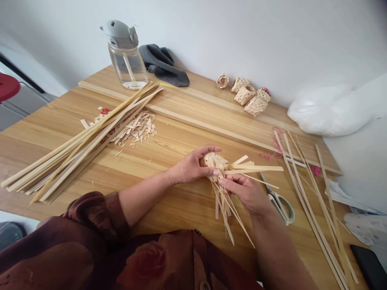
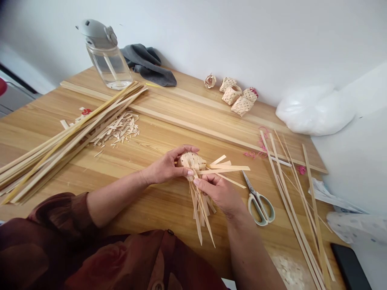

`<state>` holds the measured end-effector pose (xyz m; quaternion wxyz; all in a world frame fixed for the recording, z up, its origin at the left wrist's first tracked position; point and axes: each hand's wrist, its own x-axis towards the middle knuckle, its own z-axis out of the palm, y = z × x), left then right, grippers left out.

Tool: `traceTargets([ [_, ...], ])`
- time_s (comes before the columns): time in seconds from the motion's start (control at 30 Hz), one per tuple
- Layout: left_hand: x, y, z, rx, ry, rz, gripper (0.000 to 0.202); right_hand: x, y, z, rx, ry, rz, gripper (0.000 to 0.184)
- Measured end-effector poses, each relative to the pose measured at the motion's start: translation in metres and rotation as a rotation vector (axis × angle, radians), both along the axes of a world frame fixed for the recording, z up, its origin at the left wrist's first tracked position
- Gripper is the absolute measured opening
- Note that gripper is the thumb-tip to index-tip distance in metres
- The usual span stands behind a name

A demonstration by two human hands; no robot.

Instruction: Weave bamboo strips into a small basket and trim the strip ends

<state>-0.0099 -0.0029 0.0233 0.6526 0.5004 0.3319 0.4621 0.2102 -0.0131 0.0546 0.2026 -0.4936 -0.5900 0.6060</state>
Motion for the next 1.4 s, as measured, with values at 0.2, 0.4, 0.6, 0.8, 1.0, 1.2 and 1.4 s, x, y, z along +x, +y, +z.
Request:
traceTargets([
  [0.2, 0.001, -0.004, 0.0, -0.052, -0.013, -0.023, 0.079, -0.004, -0.002, 0.005, 0.027, -0.017, 0.02, 0.046],
  [0.4, 0.0, -0.002, -0.002, -0.163, -0.091, -0.052, 0.084, -0.004, -0.004, 0.008, 0.042, -0.004, 0.057, 0.044],
  [0.6, 0.002, -0.005, 0.001, -0.233, -0.145, -0.044, 0.08, -0.006, -0.004, 0.008, 0.079, -0.012, 0.048, 0.041],
  [0.8, 0.006, -0.008, 0.005, -0.267, -0.17, 0.007, 0.07, -0.013, -0.007, 0.013, 0.067, -0.01, 0.037, 0.043],
  [1.0, 0.008, -0.009, 0.008, -0.256, -0.16, 0.057, 0.062, -0.013, -0.01, 0.013, 0.125, -0.051, 0.052, 0.045],
  [1.2, 0.011, -0.013, 0.011, -0.158, -0.084, 0.103, 0.058, -0.017, -0.016, 0.015, 0.232, -0.179, 0.021, 0.044],
  [1.4, 0.014, -0.016, 0.013, -0.087, -0.008, 0.125, 0.053, -0.023, -0.017, 0.009, 0.294, -0.208, -0.049, 0.044],
])
